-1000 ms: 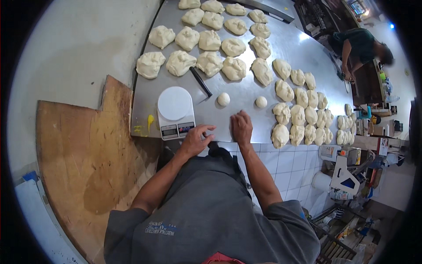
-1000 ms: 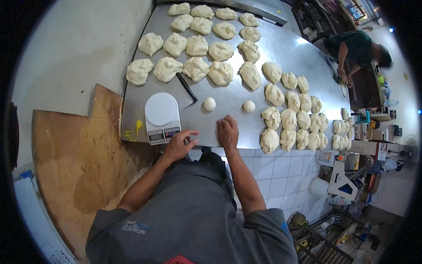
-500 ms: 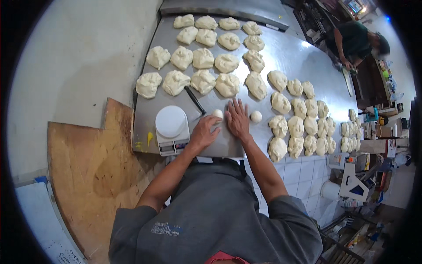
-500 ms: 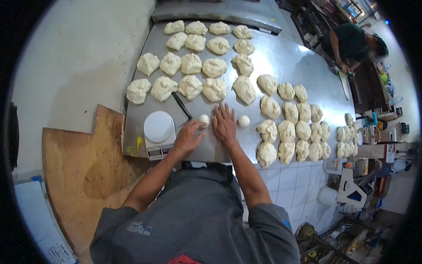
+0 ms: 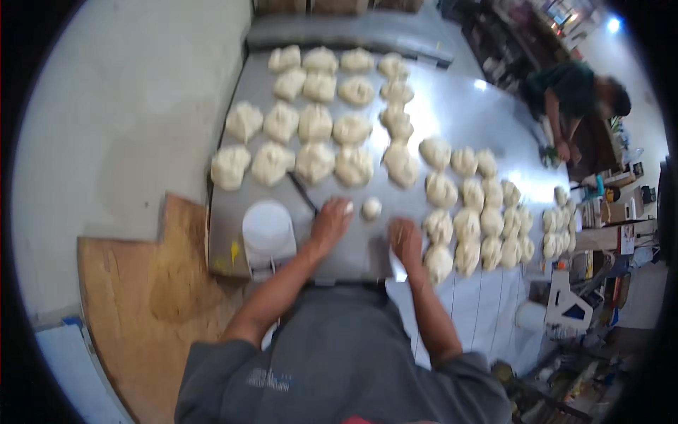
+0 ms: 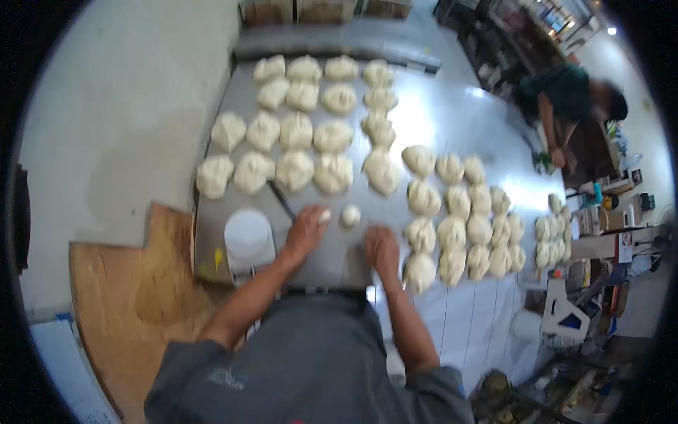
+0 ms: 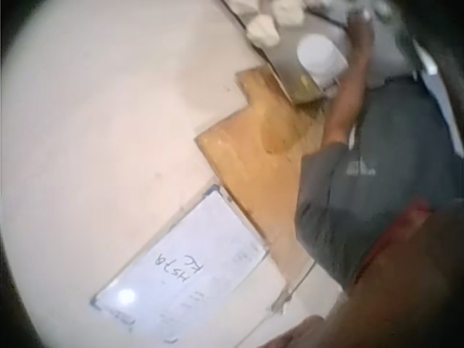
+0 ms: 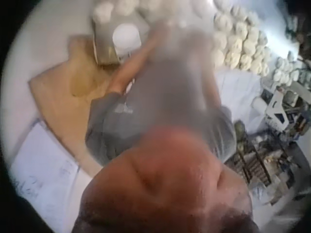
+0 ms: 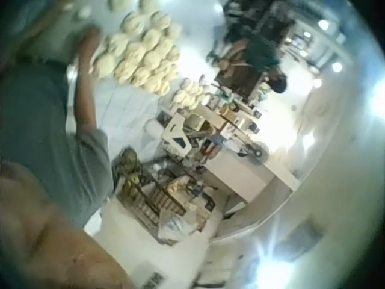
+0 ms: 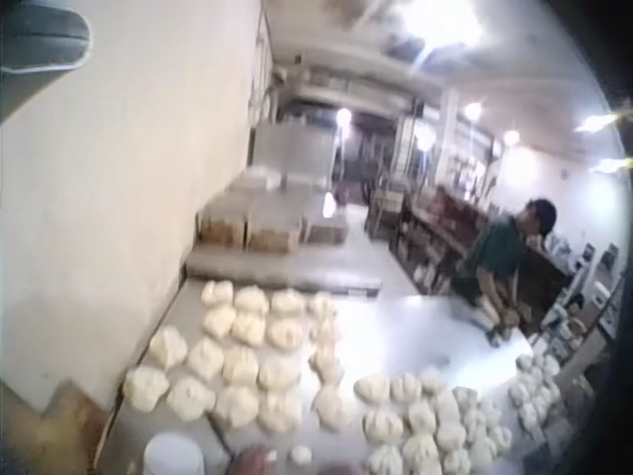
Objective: Weighing and shaping pieces of bread dough on a metal workbench in a bakery.
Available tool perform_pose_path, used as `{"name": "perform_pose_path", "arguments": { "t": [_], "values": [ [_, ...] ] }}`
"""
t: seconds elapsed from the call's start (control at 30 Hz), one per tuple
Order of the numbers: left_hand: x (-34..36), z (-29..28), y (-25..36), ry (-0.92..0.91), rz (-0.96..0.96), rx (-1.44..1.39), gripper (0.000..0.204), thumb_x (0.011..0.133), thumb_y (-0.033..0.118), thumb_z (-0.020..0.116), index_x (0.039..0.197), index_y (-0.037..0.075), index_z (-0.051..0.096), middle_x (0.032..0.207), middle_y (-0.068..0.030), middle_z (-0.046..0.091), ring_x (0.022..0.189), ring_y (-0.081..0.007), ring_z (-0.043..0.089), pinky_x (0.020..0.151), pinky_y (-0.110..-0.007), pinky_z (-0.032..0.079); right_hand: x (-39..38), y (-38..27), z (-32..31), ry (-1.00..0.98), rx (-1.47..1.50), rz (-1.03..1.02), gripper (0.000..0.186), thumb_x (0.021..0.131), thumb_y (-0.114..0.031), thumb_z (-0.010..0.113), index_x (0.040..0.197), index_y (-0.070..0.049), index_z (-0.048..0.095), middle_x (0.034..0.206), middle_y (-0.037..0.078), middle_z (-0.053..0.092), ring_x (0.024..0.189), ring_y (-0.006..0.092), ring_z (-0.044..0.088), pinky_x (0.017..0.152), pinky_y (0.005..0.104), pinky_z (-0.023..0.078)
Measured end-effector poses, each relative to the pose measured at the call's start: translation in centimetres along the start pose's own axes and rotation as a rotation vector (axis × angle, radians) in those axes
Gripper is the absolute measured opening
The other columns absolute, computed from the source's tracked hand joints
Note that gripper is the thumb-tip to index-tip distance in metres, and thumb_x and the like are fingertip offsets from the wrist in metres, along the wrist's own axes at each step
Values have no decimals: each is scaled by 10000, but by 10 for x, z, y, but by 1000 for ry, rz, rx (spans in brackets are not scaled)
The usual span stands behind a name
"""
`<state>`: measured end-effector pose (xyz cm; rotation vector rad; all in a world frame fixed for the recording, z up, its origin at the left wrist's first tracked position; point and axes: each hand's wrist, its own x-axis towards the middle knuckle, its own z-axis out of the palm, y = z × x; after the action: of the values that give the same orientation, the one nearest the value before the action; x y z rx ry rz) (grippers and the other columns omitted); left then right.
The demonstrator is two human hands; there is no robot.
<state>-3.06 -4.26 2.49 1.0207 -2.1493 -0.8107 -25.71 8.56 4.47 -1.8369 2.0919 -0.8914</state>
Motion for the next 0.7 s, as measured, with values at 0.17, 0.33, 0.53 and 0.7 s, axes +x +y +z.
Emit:
{"name": "perform_pose_path", "arguments": {
  "t": [0.17,0.33,0.53,0.7],
  "values": [
    [-27,22,-16,-22,76,404,501,878,200,752,1355,72,667,1454,-160,589,1310,-369,561,1079,-466,455,-58,-24,30,-44,-223,19,398,894,-269,769,1253,-105,720,1256,131,671,1208,364,620,1105,473,478],
    [-39,-11,15,79,91,244,542,837,173,785,1357,63,680,1497,-164,578,1431,-411,498,1189,-502,410,-35,-28,60,191,-210,20,477,921,-210,736,1343,-6,646,1335,200,637,1355,438,542,1201,521,409],
    [-108,-39,5,21,11,78,489,863,168,798,1336,86,700,1480,-138,618,1479,-391,475,1241,-503,377,-105,-52,71,-14,85,-145,400,946,-82,691,1335,-3,646,1393,207,635,1332,423,584,1198,490,430],
    [-143,-81,20,-66,-75,-23,407,903,118,769,1303,61,716,1304,-106,732,1324,-329,622,1157,-443,456,-48,-12,51,161,-166,120,369,916,-218,767,1236,-43,707,1295,190,679,1149,401,642,1012,451,521]
  ]
}}
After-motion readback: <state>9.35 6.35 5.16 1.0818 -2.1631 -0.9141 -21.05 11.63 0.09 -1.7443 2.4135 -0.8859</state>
